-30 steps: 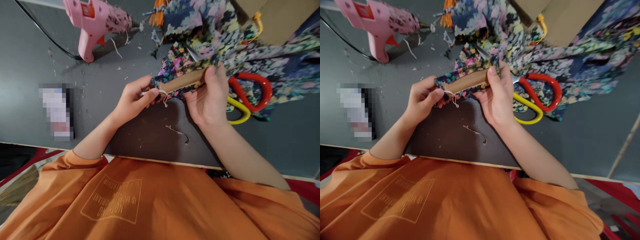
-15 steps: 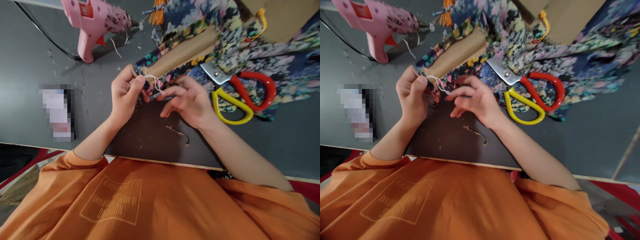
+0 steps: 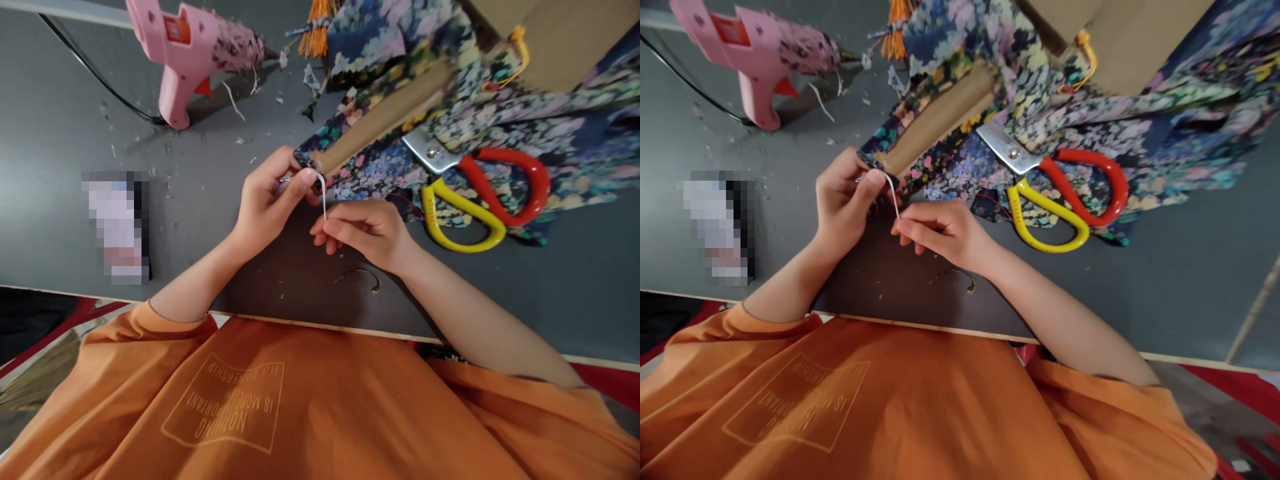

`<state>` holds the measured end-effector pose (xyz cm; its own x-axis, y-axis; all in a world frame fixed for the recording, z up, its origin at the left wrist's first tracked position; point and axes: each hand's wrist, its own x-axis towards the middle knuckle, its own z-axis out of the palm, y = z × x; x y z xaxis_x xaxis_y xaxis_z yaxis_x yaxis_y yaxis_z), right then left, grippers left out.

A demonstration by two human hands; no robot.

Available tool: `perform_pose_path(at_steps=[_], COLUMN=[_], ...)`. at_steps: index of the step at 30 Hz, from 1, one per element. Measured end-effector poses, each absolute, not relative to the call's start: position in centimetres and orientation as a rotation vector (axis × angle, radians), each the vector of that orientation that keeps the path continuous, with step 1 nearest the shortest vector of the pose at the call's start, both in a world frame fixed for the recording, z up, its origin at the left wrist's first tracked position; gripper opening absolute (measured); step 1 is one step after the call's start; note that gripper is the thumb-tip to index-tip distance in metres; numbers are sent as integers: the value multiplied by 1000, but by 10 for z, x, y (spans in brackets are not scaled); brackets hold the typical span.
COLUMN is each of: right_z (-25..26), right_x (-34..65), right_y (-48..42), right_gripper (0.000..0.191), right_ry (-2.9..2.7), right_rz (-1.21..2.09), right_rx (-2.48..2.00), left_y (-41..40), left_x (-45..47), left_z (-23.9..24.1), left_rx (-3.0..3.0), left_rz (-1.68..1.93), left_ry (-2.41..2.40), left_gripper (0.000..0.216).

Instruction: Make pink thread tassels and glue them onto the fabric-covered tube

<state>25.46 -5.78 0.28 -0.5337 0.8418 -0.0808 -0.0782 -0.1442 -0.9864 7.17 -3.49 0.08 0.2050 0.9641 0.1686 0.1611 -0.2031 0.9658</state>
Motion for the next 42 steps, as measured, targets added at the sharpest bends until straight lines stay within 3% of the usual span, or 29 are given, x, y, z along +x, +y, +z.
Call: perform_pose_path(at_steps=[10, 18, 25, 31, 39, 42], right_z=[2, 5, 6, 1, -3, -3], right_x=[256, 251, 249, 251, 236, 238], right_y=[-58, -57, -60, -57, -67, -72], right_gripper=[21, 13, 5, 27, 30, 25], right_ry=[-1400, -1005, -846, -1072, -1123, -1334], right_rz=[1734, 1368, 1474, 1971, 1953, 1758], right_rx=[-931, -1050, -887, -998, -802, -925], left_y=[-33, -34, -32, -39, -43, -44], left_x=[71, 72, 72, 74, 74, 75], left_z=[-1, -3, -4, 8, -2, -1], left_rx=[1487, 1524, 1379, 1426, 1373, 1432], left_rz=[1115, 1102, 1107, 1032, 976, 1029], left_ry=[1087, 1095, 1071, 1036, 953, 959], left_gripper=[34, 32, 32, 32, 32, 32])
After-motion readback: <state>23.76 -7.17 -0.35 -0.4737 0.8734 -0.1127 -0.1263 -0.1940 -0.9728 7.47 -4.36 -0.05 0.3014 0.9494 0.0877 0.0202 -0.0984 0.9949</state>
